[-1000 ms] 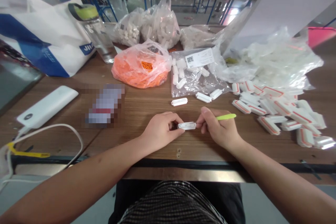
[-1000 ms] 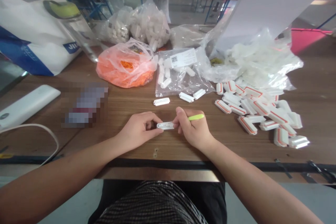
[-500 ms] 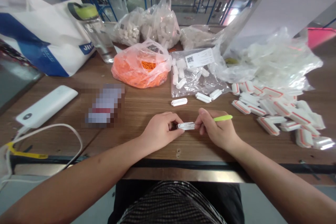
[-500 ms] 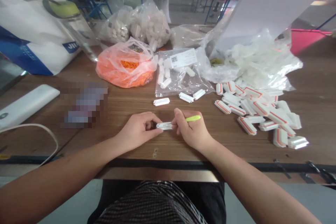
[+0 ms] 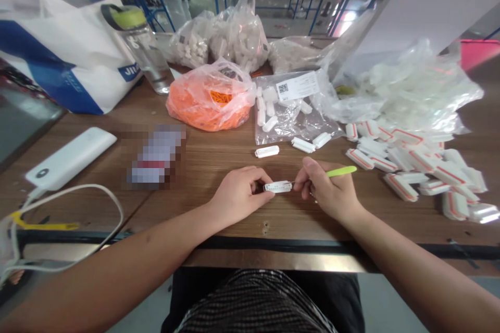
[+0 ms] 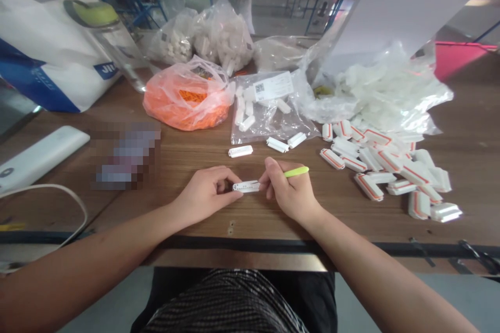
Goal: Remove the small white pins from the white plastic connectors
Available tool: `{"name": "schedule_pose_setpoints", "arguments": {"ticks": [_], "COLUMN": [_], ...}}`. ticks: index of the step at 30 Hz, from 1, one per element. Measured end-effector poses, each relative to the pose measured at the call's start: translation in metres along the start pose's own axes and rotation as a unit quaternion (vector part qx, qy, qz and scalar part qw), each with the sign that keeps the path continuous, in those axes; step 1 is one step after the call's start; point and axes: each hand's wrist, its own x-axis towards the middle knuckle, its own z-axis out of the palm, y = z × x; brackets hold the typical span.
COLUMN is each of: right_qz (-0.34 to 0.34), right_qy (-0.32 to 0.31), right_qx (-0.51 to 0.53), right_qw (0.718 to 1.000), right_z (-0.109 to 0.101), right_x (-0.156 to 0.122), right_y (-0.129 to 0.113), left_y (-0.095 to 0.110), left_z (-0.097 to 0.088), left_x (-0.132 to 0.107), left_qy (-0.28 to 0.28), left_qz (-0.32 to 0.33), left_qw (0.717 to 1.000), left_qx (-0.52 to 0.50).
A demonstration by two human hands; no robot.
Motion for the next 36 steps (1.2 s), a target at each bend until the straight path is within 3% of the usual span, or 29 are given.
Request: {"name": "schedule_pose_setpoints", "arguments": {"ticks": [15, 23, 36], "right_qz": [0.057, 0.001, 0.035], "right_qy": [-0.001, -0.002, 0.002], "right_qx": [-0.038, -0.048, -0.025], "right_qw": [0.998, 0.999, 0.999], "right_z": [0.0024, 0.0017, 0.0055], "right_x": [0.0041, -0.0038, 0.0008], "right_y": [-0.0027, -0.0053, -0.003], "left_y": [-0.0001, -0.0011, 0.0028], "left_z": [-0.0004, -0.0001, -0.0014], "left_x": [0.0002, 0.0002, -0.0001], "left_qy": [0.001, -0.001, 0.002], "left_qz": [0.0, -0.004, -0.002], "left_qw": [1.0, 1.0, 1.0], "left_qx": [0.002, -0.009, 0.021]}}
